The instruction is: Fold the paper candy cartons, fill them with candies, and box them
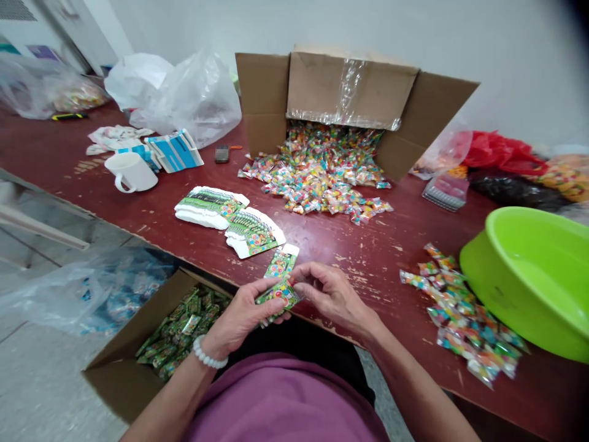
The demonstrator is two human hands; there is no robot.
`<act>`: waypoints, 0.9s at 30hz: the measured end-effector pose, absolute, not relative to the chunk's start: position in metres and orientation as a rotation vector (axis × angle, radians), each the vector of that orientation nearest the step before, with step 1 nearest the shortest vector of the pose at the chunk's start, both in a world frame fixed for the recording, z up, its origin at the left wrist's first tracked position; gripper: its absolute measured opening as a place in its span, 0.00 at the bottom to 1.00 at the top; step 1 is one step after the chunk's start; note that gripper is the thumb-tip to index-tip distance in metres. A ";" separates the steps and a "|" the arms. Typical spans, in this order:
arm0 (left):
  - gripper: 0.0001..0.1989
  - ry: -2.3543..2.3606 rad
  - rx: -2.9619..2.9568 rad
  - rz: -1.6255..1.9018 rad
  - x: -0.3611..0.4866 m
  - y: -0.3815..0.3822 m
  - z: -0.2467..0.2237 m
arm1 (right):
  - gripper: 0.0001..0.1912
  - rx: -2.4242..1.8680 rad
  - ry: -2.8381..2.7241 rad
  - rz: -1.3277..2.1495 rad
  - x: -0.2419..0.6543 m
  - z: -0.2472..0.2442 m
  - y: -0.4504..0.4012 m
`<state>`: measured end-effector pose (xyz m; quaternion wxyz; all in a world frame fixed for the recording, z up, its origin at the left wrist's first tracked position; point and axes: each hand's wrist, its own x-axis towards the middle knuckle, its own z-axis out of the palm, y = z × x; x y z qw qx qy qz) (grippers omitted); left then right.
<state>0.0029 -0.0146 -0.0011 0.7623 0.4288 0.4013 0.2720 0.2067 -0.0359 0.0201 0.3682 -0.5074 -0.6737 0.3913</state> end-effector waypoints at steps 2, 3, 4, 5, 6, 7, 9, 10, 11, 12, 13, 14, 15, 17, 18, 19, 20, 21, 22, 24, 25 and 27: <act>0.20 0.863 1.014 0.513 0.003 -0.016 -0.002 | 0.09 -1.292 -1.683 1.052 0.207 0.021 -0.035; 0.19 0.860 1.034 0.502 0.003 -0.016 -0.003 | 0.11 -1.290 -1.652 1.053 0.207 0.020 -0.034; 0.19 0.852 1.040 0.504 0.004 -0.016 -0.002 | 0.12 -1.298 -1.626 1.034 0.206 0.019 -0.034; 0.19 0.839 1.034 0.507 0.006 -0.016 -0.002 | 0.11 -1.317 -1.623 0.993 0.205 0.018 -0.033; 0.20 0.821 1.024 0.511 0.008 -0.016 -0.001 | 0.08 -1.338 -1.650 0.937 0.203 0.017 -0.033; 0.21 0.801 1.017 0.519 0.010 -0.017 0.000 | 0.06 -1.348 -1.710 0.880 0.201 0.016 -0.032; 0.22 0.762 1.017 0.550 0.014 -0.017 0.002 | 0.06 -1.311 -1.838 0.799 0.199 0.017 -0.032; 0.23 0.746 1.008 0.565 0.016 -0.018 0.003 | 0.07 -1.274 -1.859 0.796 0.198 0.017 -0.032; 0.24 0.738 0.990 0.574 0.016 -0.018 0.003 | 0.08 -1.241 -1.829 0.816 0.198 0.017 -0.032; 0.25 0.739 0.964 0.574 0.017 -0.017 0.002 | 0.08 -1.228 -1.748 0.853 0.199 0.017 -0.032; 0.27 0.745 0.928 0.567 0.017 -0.017 0.002 | 0.08 -1.236 -1.625 0.898 0.199 0.015 -0.033; 0.27 0.759 0.885 0.561 0.016 -0.017 0.001 | 0.08 -1.251 -1.476 0.954 0.200 0.013 -0.033; 0.27 0.777 0.840 0.559 0.016 -0.016 0.000 | 0.09 -1.259 -1.327 1.025 0.201 0.011 -0.034; 0.28 0.812 0.756 0.574 0.016 -0.016 -0.002 | 0.16 -1.230 -1.083 1.223 0.200 0.006 -0.035; 0.29 0.826 0.721 0.582 0.017 -0.016 -0.002 | 0.20 -1.187 -1.000 1.349 0.199 0.004 -0.035; 0.30 0.837 0.697 0.590 0.018 -0.016 -0.002 | 0.22 -1.130 -0.937 1.474 0.196 0.003 -0.035; 0.30 0.848 0.688 0.597 0.020 -0.017 -0.003 | 0.24 -1.072 -0.886 1.581 0.194 0.002 -0.036; 0.28 0.859 0.693 0.612 0.021 -0.018 -0.003 | 0.25 -1.022 -0.842 1.662 0.191 0.001 -0.036; 0.27 0.870 0.709 0.632 0.023 -0.019 -0.003 | 0.25 -0.986 -0.803 1.722 0.187 0.000 -0.036; 0.25 0.888 0.769 0.683 0.025 -0.021 -0.004 | 0.25 -0.951 -0.757 1.762 0.181 -0.002 -0.036; 0.24 0.892 0.797 0.708 0.026 -0.021 -0.004 | 0.23 -0.948 -0.757 1.744 0.179 -0.003 -0.036; 0.23 0.884 0.800 0.718 0.026 -0.021 -0.003 | 0.17 -0.975 -0.812 1.637 0.177 -0.005 -0.037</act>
